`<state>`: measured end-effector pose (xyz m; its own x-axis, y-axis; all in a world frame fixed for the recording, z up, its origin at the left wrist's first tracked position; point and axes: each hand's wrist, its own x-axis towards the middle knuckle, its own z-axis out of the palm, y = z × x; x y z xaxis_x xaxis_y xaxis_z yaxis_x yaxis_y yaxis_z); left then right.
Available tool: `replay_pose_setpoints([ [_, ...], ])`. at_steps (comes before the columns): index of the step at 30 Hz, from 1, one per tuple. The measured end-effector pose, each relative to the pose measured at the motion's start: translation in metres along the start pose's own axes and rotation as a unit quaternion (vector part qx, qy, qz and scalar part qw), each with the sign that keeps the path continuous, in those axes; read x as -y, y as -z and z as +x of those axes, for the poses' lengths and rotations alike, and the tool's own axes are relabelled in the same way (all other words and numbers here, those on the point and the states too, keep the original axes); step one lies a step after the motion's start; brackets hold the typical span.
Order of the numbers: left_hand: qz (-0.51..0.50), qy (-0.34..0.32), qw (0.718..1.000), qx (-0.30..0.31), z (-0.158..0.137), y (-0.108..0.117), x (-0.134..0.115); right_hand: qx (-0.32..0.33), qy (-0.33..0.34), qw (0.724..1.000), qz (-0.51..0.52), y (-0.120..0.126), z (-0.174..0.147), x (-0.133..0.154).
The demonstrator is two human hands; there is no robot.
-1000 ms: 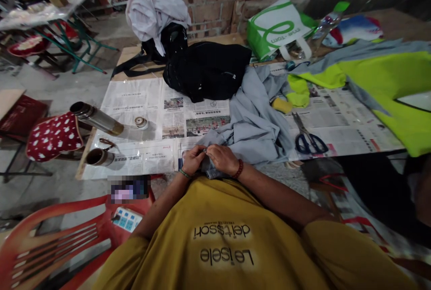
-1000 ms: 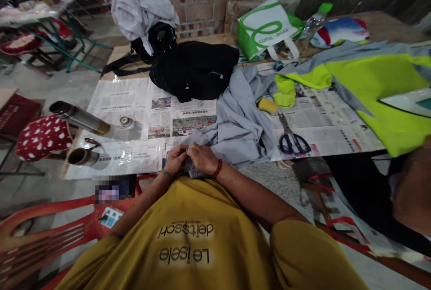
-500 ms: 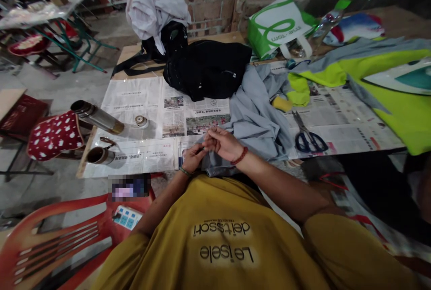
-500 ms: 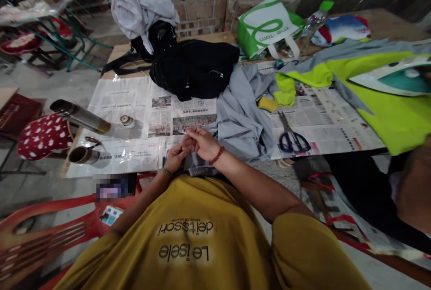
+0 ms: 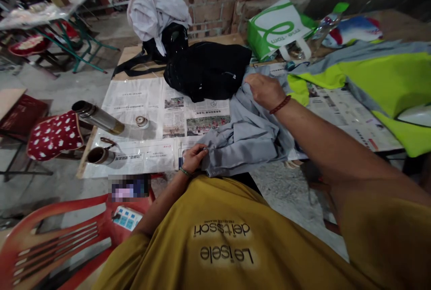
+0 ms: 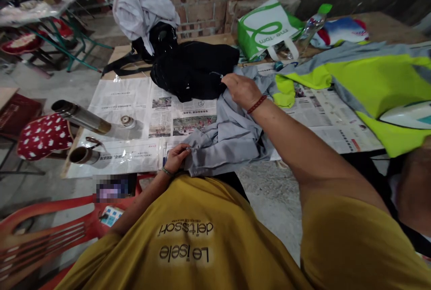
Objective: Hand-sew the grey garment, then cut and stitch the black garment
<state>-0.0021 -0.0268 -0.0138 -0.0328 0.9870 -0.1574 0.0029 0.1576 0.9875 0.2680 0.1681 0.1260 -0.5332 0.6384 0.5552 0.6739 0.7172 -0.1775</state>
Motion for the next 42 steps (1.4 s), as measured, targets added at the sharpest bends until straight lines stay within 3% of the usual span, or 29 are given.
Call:
replay_pose_setpoints([
  [6,0.008,0.0,1.0,-0.005,-0.001,-0.001,-0.002,0.026,0.01,0.994,-0.109,0.02,0.017,-0.041],
  [14,0.0,0.001,1.0,-0.003,0.0,-0.001,-0.004,0.015,-0.113,0.993,0.001,0.05,0.03,-0.062],
  [18,-0.011,0.007,1.0,-0.003,0.0,-0.002,-0.003,0.047,-0.122,0.99,-0.052,0.057,0.032,-0.069],
  [23,-0.012,0.011,1.0,-0.011,-0.001,-0.002,-0.002,0.104,-0.149,0.979,-0.088,0.033,0.035,-0.049],
  [29,0.012,-0.002,0.999,-0.029,-0.001,-0.002,-0.005,0.185,-0.148,0.971,0.041,-0.026,0.031,0.0],
  [32,0.021,0.003,0.999,-0.045,-0.001,-0.002,-0.003,0.192,-0.135,0.969,0.08,-0.044,0.017,0.016],
  [35,-0.001,0.017,0.997,-0.073,0.0,-0.004,0.0,0.158,-0.168,0.967,0.113,-0.047,-0.012,0.023],
  [38,-0.045,0.024,0.994,-0.097,0.012,-0.001,-0.004,0.129,-0.189,0.966,0.119,-0.038,-0.054,0.026],
  [42,-0.041,-0.023,0.988,-0.146,0.055,0.012,-0.023,0.088,-0.169,0.977,0.096,-0.019,-0.11,0.031],
])
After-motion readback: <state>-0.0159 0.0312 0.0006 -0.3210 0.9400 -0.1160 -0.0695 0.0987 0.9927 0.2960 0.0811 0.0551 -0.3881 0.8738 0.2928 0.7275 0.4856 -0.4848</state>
